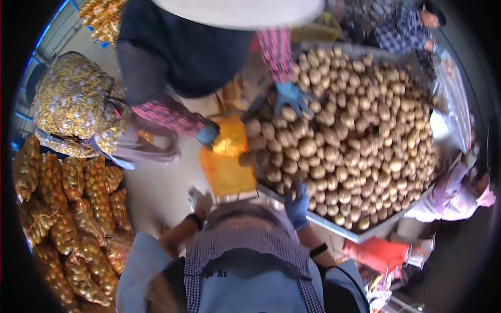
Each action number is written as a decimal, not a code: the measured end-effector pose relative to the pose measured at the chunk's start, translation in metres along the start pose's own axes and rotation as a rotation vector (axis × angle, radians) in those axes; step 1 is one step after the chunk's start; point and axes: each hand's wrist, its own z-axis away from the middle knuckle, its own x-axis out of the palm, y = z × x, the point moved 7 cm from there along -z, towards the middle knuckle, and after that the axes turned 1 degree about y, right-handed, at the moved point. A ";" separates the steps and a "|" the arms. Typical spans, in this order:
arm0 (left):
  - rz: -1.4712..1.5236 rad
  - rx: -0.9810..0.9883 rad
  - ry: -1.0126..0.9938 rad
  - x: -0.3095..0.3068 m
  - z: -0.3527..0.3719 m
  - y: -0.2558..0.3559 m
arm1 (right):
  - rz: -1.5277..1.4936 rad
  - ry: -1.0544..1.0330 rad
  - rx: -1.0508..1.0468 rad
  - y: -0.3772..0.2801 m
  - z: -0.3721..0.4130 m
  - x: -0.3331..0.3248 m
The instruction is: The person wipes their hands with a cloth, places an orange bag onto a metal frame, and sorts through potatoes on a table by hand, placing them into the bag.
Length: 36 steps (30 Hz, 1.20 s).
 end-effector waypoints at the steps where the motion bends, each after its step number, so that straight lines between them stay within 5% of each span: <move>1: -0.025 0.111 0.191 -0.052 0.029 0.046 | 0.007 0.038 -0.019 0.016 0.001 -0.016; 3: 0.127 0.330 0.369 -0.076 0.075 0.117 | 0.170 0.058 -0.011 0.066 0.004 -0.049; 7: 0.415 0.693 0.200 -0.033 0.141 0.233 | 0.263 0.127 -0.052 0.106 -0.007 -0.118; 8: 0.243 0.857 0.241 -0.015 0.161 0.260 | 0.309 0.112 -0.044 0.115 -0.011 -0.129; 10: 0.265 0.799 0.122 0.010 0.185 0.297 | 0.354 0.083 -0.025 0.148 -0.012 -0.144; 12: 0.033 0.977 -0.022 0.025 0.208 0.334 | 0.470 0.044 -0.002 0.166 -0.019 -0.152; 15: -0.114 1.066 0.063 0.044 0.212 0.352 | 0.472 -0.011 0.041 0.187 -0.031 -0.160; 22: -0.087 0.910 0.085 0.051 0.190 0.398 | 0.356 0.080 -0.079 0.216 -0.085 -0.166; 24: -0.028 0.960 0.270 0.047 0.178 0.423 | 0.354 0.088 -0.078 0.228 -0.098 -0.164; 30: -0.174 1.083 0.173 0.094 0.151 0.482 | 0.490 -0.088 -0.019 0.242 -0.103 -0.124; 36: -0.253 1.116 0.273 0.102 0.120 0.465 | 0.377 -0.088 -0.043 0.226 -0.106 -0.094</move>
